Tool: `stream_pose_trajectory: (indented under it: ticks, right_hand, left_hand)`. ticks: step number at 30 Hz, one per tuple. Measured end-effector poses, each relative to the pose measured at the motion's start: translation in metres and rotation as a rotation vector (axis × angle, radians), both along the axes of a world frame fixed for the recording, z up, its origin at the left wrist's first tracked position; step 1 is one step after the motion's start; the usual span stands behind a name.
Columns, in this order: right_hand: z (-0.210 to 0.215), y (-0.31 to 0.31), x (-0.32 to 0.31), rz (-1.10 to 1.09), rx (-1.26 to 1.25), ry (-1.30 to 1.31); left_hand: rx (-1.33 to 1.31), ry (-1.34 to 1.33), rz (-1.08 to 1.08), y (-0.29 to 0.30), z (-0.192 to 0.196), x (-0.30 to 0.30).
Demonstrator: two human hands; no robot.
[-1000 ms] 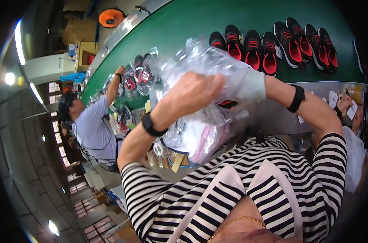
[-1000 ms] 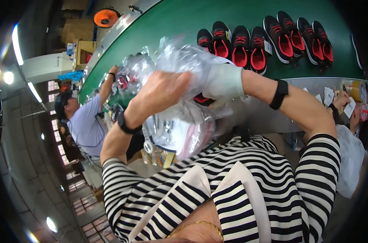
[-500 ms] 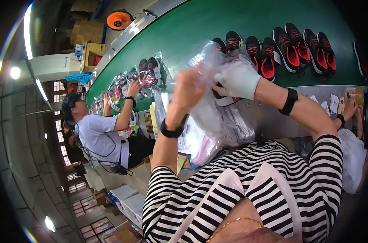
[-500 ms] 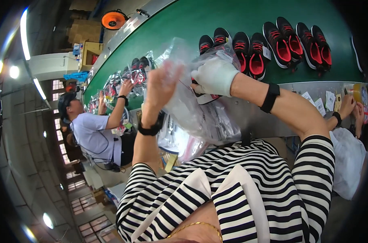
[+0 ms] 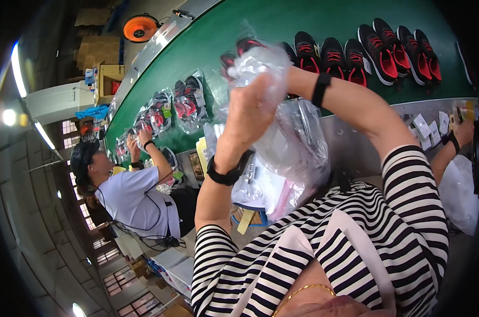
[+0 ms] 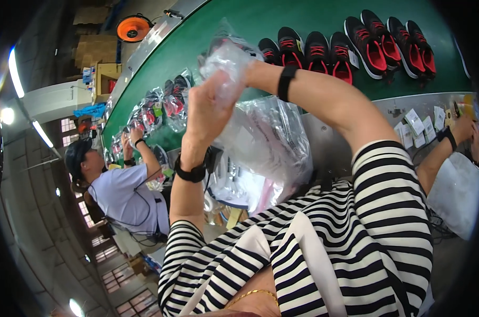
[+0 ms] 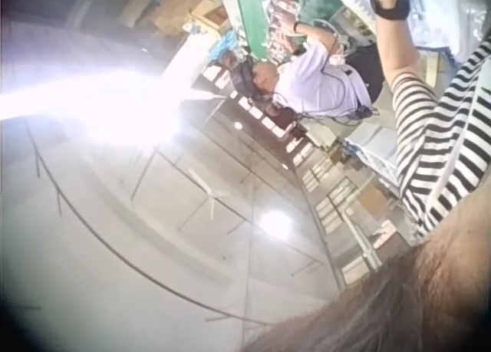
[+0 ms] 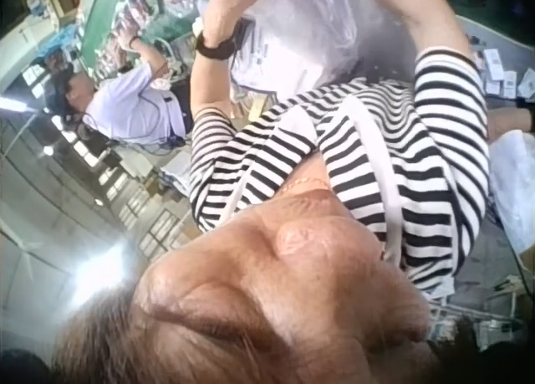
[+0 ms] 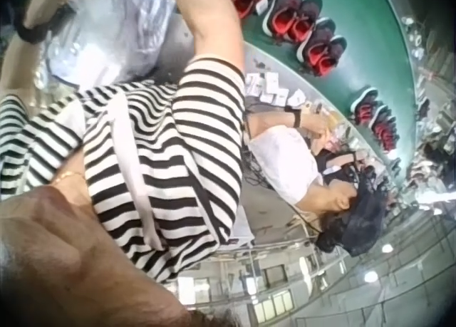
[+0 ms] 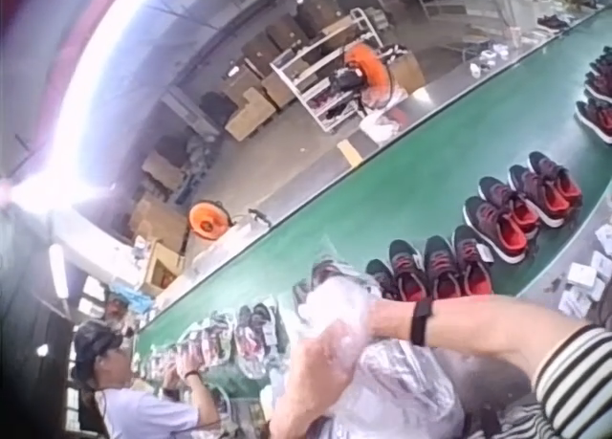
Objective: The recorder is placing pairs of black and red sneakers into individual plastic bags at a shoe manufacturing facility.
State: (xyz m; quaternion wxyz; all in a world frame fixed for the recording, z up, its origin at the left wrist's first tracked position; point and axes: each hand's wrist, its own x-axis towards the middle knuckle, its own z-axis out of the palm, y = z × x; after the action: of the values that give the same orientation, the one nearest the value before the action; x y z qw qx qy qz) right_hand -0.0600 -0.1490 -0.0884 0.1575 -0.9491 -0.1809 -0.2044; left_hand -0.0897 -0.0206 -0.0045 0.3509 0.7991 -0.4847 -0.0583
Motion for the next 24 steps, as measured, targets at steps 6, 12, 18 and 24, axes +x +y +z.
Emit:
stream_pose_trajectory:
  ticks: [6,12,18,24]
  right_hand:
    - [-0.053,0.056,0.030,-0.232,0.044,0.155]
    - [-0.054,0.014,-0.070,-0.188,0.999,0.775]
    - [-0.019,0.027,-0.140,0.021,1.059,0.607]
    - [0.006,-0.081,-0.196,-0.548,0.419,0.254]
  left_hand:
    - [-0.075,0.146,0.379,0.047,-0.005,0.041]
    - [-0.555,0.744,0.698,0.096,-0.031,0.027]
    - [-0.437,0.790,0.606,0.041,-0.064,-0.039]
    - [-0.683,0.667,0.701,0.028,-0.046,-0.047]
